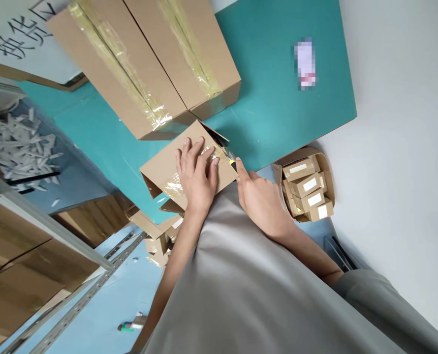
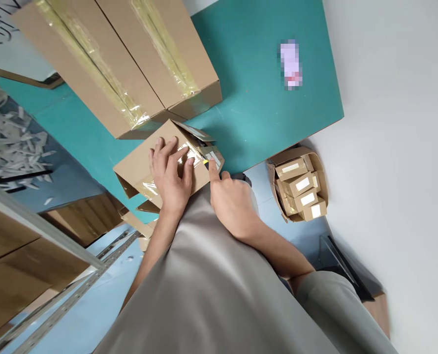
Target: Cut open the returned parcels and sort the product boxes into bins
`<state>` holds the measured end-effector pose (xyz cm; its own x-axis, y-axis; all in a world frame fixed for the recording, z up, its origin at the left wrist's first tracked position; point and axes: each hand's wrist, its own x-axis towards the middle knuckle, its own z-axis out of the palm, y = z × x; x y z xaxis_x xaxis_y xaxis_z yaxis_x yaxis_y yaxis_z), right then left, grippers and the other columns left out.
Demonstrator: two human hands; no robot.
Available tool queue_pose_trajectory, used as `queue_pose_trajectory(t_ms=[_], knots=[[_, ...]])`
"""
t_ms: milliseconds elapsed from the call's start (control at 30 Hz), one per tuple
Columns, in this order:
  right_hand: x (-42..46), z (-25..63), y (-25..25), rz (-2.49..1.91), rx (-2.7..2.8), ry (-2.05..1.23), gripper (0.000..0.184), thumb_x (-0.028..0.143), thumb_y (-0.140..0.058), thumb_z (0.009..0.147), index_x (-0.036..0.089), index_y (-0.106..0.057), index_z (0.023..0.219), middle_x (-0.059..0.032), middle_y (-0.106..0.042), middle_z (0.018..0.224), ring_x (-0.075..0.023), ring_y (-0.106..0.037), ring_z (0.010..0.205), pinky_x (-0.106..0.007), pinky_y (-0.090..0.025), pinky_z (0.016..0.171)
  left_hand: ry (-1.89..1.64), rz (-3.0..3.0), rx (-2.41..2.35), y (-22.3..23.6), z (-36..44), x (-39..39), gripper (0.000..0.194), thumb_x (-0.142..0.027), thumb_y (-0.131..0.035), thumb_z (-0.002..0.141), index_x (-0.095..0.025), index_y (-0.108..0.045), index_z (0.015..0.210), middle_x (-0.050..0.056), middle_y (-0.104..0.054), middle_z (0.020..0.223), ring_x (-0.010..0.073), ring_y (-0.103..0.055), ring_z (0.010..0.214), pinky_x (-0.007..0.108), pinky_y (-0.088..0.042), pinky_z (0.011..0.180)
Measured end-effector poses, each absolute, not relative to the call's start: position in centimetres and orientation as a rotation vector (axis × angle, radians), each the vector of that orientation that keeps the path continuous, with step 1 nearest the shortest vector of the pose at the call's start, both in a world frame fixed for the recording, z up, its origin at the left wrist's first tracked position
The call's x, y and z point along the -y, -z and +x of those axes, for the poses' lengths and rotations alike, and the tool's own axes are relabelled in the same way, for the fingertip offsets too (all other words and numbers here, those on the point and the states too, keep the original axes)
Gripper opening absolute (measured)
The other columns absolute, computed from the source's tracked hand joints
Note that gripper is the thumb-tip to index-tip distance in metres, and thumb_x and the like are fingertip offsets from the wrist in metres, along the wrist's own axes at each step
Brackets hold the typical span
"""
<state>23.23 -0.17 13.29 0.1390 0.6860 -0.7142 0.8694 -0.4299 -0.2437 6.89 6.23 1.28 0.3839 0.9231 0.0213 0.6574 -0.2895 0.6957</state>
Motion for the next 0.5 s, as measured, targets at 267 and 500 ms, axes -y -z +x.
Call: queue_pose_trajectory(t_ms=[267,500], knots=[[2.3,23.9,-10.0,2.385,-1.539,1.384,0.073,0.032,-0.044,0.118,0.018,-0.017,0.185,-0.0106,-0.089,0.111,-0.0293,-0.084,0.097,-0.041,-0.064,0.095,-0.596,2.057,-1.369,-0.9,6.8,-6.4,0.034,-0.050,-0.057,0.116,-0.031,-0.071,0.140,0.013,-0.063,0.167,0.0341,-0.038,0.173,0.070,-0.017,0.144],[3.3,26.9,-7.8,2.744,-1.433,1.213,0.063,0.037,-0.029,0.121,0.020,-0.033,0.181,-0.0155,-0.083,0.131,-0.0283,-0.083,0.107,-0.040,-0.062,0.095,-0.586,2.096,-1.376,-1.2,6.8,-6.7,0.035,-0.051,-0.055,0.116,-0.030,-0.072,0.138,0.013,-0.064,0.166,0.0335,-0.039,0.173,0.069,-0.023,0.143]])
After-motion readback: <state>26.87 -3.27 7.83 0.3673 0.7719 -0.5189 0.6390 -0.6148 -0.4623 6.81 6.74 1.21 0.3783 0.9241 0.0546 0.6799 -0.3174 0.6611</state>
